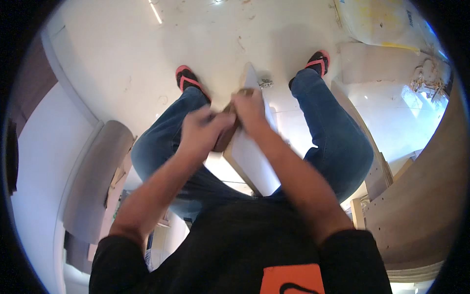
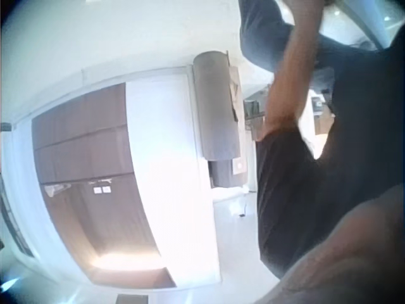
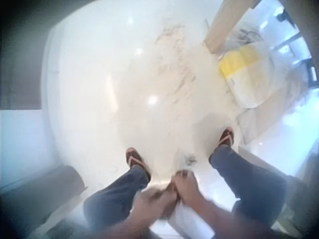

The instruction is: The person uses a hand plane to shave and smooth the edges of a white wooden panel, periodically holding the panel up with both hands to look at the work while several other workers are active in the background.

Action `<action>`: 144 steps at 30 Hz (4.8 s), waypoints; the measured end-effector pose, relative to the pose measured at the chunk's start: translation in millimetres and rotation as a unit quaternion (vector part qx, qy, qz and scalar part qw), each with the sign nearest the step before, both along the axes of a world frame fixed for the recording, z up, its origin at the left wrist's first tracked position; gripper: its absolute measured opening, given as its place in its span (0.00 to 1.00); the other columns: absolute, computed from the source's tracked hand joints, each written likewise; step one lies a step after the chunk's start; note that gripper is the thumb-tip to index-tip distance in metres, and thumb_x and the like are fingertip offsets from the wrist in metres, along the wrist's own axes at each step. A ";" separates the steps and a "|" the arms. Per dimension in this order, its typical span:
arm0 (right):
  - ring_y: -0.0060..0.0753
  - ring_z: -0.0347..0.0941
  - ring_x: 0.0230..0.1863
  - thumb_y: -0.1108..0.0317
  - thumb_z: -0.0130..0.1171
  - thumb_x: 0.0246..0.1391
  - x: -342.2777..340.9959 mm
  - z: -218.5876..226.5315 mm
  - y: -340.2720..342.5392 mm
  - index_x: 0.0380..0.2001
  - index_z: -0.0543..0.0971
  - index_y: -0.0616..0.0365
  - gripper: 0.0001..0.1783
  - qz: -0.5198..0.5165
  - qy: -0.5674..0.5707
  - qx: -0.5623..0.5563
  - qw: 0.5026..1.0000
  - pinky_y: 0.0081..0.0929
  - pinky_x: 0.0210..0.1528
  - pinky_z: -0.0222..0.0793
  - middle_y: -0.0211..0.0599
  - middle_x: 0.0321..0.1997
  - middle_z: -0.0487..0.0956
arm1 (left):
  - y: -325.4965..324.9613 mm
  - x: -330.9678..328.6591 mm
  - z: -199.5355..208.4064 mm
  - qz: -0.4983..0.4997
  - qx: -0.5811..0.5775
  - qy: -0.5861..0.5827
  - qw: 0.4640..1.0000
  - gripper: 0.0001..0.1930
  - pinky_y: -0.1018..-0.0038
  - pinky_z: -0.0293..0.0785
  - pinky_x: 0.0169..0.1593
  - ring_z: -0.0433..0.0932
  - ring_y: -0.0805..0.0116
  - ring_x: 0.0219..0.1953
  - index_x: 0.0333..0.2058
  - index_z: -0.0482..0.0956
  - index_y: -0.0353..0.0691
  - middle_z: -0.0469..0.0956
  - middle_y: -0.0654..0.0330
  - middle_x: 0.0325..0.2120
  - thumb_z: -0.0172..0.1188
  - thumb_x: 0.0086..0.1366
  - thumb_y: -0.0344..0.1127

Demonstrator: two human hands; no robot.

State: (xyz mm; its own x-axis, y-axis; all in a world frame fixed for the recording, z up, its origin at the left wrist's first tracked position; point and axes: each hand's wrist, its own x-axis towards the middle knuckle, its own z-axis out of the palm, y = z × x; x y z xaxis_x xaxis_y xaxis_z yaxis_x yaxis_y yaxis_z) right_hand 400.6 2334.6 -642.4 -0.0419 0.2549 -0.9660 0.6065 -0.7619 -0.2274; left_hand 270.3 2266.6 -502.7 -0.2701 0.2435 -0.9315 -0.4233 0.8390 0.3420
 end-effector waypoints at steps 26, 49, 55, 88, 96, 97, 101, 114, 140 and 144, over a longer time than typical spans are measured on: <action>0.37 0.78 0.38 0.67 0.65 0.55 -7.3 -70.2 36.6 0.45 0.78 0.65 0.17 -0.053 0.032 -0.076 0.995 0.37 0.40 0.76 0.42 0.37 0.80 | 9.3 10.9 -94.1 0.025 0.018 -0.005 1.000 0.20 0.74 0.76 0.32 0.79 0.73 0.28 0.38 0.87 0.28 0.83 0.58 0.27 0.72 0.60 0.43; 0.31 0.76 0.40 0.65 0.67 0.55 -21.2 3.9 0.5 0.48 0.76 0.65 0.20 0.012 0.039 -0.013 0.999 0.35 0.42 0.75 0.41 0.43 0.79 | -17.6 -9.9 -18.2 0.035 -0.019 -0.018 0.999 0.19 0.73 0.76 0.35 0.81 0.72 0.31 0.38 0.87 0.29 0.84 0.56 0.30 0.70 0.62 0.44; 0.48 0.79 0.45 0.61 0.68 0.50 12.5 -115.0 32.2 0.51 0.75 0.69 0.29 -0.026 0.106 -0.088 0.990 0.49 0.43 0.79 0.54 0.48 0.79 | 2.9 26.0 -136.6 0.079 0.025 0.008 0.997 0.16 0.72 0.77 0.34 0.81 0.70 0.30 0.37 0.87 0.29 0.84 0.57 0.29 0.74 0.59 0.38; 0.38 0.79 0.36 0.66 0.66 0.53 -9.5 -204.8 24.7 0.39 0.83 0.63 0.13 0.016 0.072 -0.116 0.991 0.42 0.38 0.75 0.43 0.38 0.82 | -2.1 31.1 -235.2 0.050 -0.024 0.077 0.995 0.18 0.71 0.79 0.35 0.82 0.68 0.28 0.34 0.87 0.28 0.85 0.53 0.28 0.74 0.54 0.40; 0.30 0.77 0.34 0.67 0.65 0.55 16.8 -130.2 11.3 0.35 0.83 0.59 0.08 -0.039 0.070 -0.099 0.992 0.33 0.35 0.72 0.36 0.33 0.81 | 11.5 19.6 -139.3 0.021 -0.042 0.030 0.998 0.20 0.72 0.77 0.32 0.81 0.71 0.27 0.35 0.86 0.27 0.84 0.54 0.26 0.75 0.55 0.43; 0.31 0.78 0.36 0.66 0.64 0.56 -2.6 -73.4 -1.8 0.36 0.82 0.62 0.10 -0.022 0.074 -0.097 0.992 0.33 0.38 0.73 0.37 0.34 0.81 | -7.1 7.5 -100.3 -0.022 -0.075 0.031 0.996 0.19 0.73 0.78 0.37 0.81 0.73 0.31 0.35 0.86 0.27 0.84 0.54 0.29 0.74 0.57 0.42; 0.44 0.80 0.45 0.58 0.64 0.52 -1.7 -4.7 -17.6 0.48 0.78 0.76 0.29 -0.001 0.057 0.028 0.998 0.42 0.48 0.77 0.54 0.46 0.81 | -33.1 8.7 -43.7 0.076 0.069 0.033 0.994 0.19 0.70 0.82 0.41 0.86 0.68 0.33 0.35 0.88 0.29 0.87 0.49 0.32 0.72 0.57 0.43; 0.40 0.76 0.42 0.56 0.65 0.53 -32.3 -227.9 14.5 0.41 0.83 0.65 0.22 0.089 -0.039 -0.171 0.980 0.42 0.41 0.73 0.45 0.44 0.80 | -12.0 5.8 -269.0 0.030 -0.055 0.083 0.995 0.23 0.66 0.81 0.39 0.86 0.62 0.33 0.36 0.88 0.28 0.87 0.49 0.31 0.74 0.52 0.46; 0.55 0.51 0.80 0.32 0.60 0.61 -32.9 -53.9 22.9 0.76 0.53 0.72 0.60 0.195 0.101 -0.069 0.973 0.44 0.78 0.51 0.61 0.80 0.55 | -10.8 -74.7 -131.7 0.347 0.051 0.089 0.932 0.16 0.71 0.80 0.45 0.83 0.65 0.39 0.43 0.85 0.28 0.84 0.54 0.38 0.73 0.59 0.32; 0.53 0.50 0.81 0.36 0.55 0.66 -6.4 25.4 21.4 0.75 0.59 0.69 0.51 0.170 0.121 -0.103 0.973 0.39 0.79 0.49 0.62 0.82 0.48 | 20.6 -89.3 -39.1 0.364 0.172 0.244 0.882 0.13 0.74 0.80 0.45 0.83 0.67 0.39 0.43 0.86 0.27 0.85 0.54 0.38 0.72 0.61 0.29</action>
State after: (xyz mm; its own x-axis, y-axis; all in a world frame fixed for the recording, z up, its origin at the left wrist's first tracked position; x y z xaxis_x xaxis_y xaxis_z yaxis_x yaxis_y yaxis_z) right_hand 394.2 2355.9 -617.0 -0.3215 -0.0119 -0.9468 0.7791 -0.5716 -0.2574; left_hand 180.9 2287.2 -541.8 -0.8197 0.0854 -0.5664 -0.5397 0.2159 0.8137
